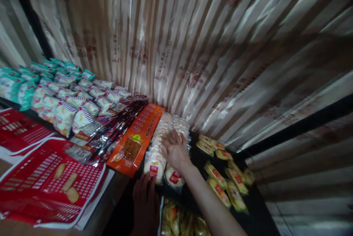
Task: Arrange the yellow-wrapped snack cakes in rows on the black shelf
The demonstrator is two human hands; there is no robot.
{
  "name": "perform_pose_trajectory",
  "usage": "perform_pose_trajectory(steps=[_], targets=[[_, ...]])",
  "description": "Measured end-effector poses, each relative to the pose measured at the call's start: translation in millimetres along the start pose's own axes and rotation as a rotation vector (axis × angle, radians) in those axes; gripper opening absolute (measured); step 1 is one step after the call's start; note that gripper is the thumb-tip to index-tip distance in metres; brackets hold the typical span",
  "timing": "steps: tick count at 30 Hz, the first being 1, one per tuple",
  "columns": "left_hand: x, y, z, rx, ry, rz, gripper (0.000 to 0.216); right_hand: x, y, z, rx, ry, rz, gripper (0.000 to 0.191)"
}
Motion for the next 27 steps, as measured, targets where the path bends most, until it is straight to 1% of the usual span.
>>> perform_pose_trajectory(steps=[2, 6, 8, 11, 13, 17, 20, 23, 27], targets=[[-1.0, 4.5, 7.6, -0.026, -0.001, -0.009, 0.040, -3.4, -2.0, 1.0, 0.000, -0.033, -0.008, 0.042], [3.9, 8.7, 24.0, -0.049, 0.060, -0.079, 0.040, -2.6, -1.8, 2.2, 0.011, -0.056, 0.006, 0.040], [4.6, 7.5, 27.5, -0.071, 0.053, -0.082, 0.041, -0.9, 0.2, 4.9, 0.009, -0.062, 0.018, 0.041], [1.7, 2.7, 26.4, -0.084, -0.004, -0.045, 0.043, -0.6, 6.4, 13.9, -0.010, -0.042, 0.039, 0.046], [-0.7, 0.6, 25.0, -0.088, -0.030, -0.035, 0.044, -4.5, 12.6, 23.4, -0.033, -0.030, 0.036, 0.048], [-5.3, -0.1, 27.9, -0.103, -0.024, -0.041, 0.044, -19.8, 22.1, 44.7, -0.053, -0.072, 0.007, 0.050], [-8.5, -0.2, 32.5, -0.127, -0.009, -0.037, 0.040, -26.9, 24.2, 54.1, -0.055, -0.097, 0.023, 0.046], [-11.5, -2.2, 33.7, -0.129, -0.019, -0.031, 0.036, -27.1, 25.5, 56.3, -0.068, -0.075, 0.050, 0.042], [-16.6, -4.8, 27.5, -0.130, -0.042, 0.005, 0.039, -26.1, 29.7, 60.5, -0.071, -0.062, 0.077, 0.040]])
Point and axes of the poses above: each hand's wrist, its own z-axis towards the middle knuckle, its own x-axis out of the back of the hand, y = z × x, the point moved 7 cm from there along z, towards the middle knuckle, and after that the axes turned 14 degrees about -z, right-handed, at the moved point
